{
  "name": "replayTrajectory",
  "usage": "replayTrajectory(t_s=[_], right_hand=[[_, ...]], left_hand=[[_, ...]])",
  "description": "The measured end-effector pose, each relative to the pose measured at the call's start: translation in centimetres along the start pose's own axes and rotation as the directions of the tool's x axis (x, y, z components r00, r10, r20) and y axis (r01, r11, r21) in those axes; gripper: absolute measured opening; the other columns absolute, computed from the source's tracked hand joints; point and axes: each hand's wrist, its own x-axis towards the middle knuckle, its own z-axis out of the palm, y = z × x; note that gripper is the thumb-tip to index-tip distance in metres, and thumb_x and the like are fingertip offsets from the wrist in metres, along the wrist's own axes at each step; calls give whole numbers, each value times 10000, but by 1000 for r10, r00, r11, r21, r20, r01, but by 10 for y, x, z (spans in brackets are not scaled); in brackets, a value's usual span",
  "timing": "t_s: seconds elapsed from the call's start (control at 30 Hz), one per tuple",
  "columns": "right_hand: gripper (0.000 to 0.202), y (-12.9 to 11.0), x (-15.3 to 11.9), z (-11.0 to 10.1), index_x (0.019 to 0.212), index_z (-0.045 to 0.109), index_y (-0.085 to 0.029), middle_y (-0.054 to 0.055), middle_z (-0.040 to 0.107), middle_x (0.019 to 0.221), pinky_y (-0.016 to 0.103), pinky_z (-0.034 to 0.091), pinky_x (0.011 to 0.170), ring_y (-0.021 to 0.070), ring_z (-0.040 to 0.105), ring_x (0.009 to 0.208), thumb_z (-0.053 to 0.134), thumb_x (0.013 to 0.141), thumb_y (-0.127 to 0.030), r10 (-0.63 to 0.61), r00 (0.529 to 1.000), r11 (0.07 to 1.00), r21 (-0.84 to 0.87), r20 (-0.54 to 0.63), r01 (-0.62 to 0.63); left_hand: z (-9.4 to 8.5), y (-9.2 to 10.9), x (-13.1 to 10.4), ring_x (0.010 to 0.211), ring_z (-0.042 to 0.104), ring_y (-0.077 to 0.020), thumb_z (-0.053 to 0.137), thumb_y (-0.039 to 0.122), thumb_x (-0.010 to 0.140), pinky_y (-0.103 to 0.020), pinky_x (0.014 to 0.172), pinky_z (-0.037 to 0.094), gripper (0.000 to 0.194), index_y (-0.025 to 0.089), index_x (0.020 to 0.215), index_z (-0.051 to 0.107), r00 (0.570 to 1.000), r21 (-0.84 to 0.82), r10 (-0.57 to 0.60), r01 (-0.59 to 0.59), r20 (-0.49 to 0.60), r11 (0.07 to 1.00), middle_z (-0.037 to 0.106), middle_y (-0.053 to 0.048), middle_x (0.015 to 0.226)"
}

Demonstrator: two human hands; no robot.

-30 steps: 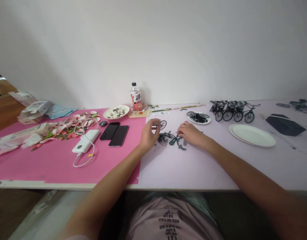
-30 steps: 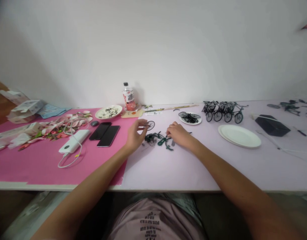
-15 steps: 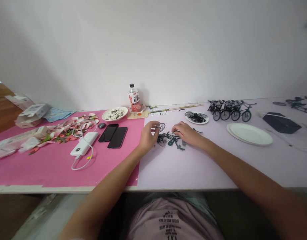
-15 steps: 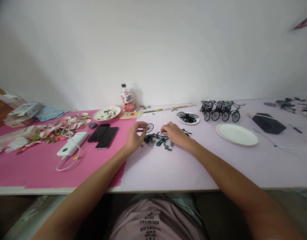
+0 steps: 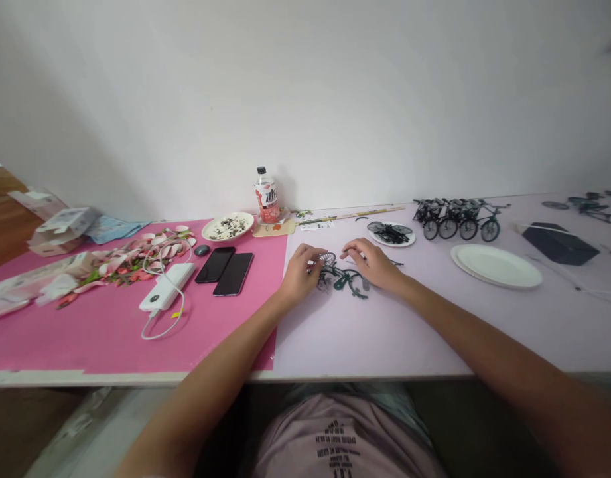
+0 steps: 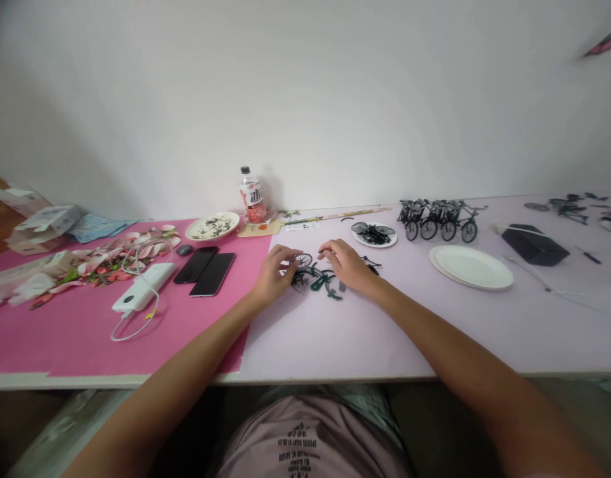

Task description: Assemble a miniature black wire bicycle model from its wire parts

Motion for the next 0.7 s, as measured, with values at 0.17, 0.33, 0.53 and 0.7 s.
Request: replayTrajectory(t_s=[0.17,0.33,0.53,0.7], right_hand=[[216,-10,0,4,1096,688,-263,90,721,1156,474,480,1055,275,626,1158,501,1048,-359,-85,994,996,20,-74,87],[219,-19,0,5,1065,739,-280,86,741,1036,499,491,1016,292,620,1099,542,1036,-371,-156,985,987,13,-68,157],[229,-18,1,4,1037,775,-267,85,759,990,487,508,961,286,636,1032,581,1021,-388,-177,983,984,24,-53,178],[249,-18,0,3,1055,801,-284,85,746,954,495,510,953,288,623,1024,592,1015,-412,-177,983,984,16,-45,178]], left_hand=[[3,1,-1,908,690,-168,588,267,1000,-293,762,654,207,211,1145,724,999,3,-21,21,25,1000,629,-82,1064],[4,0,-1,890,703,-175,590,286,1003,-312,768,656,208,210,1136,732,999,-7,-14,14,35,1000,646,-92,1076],[4,1,-2,884,699,-174,595,252,994,-314,784,654,206,204,1133,739,998,-25,-3,5,56,1000,654,-87,1037],[5,1,-2,892,698,-180,607,251,988,-321,792,654,200,201,1128,740,998,-44,5,-2,64,999,657,-89,1026]])
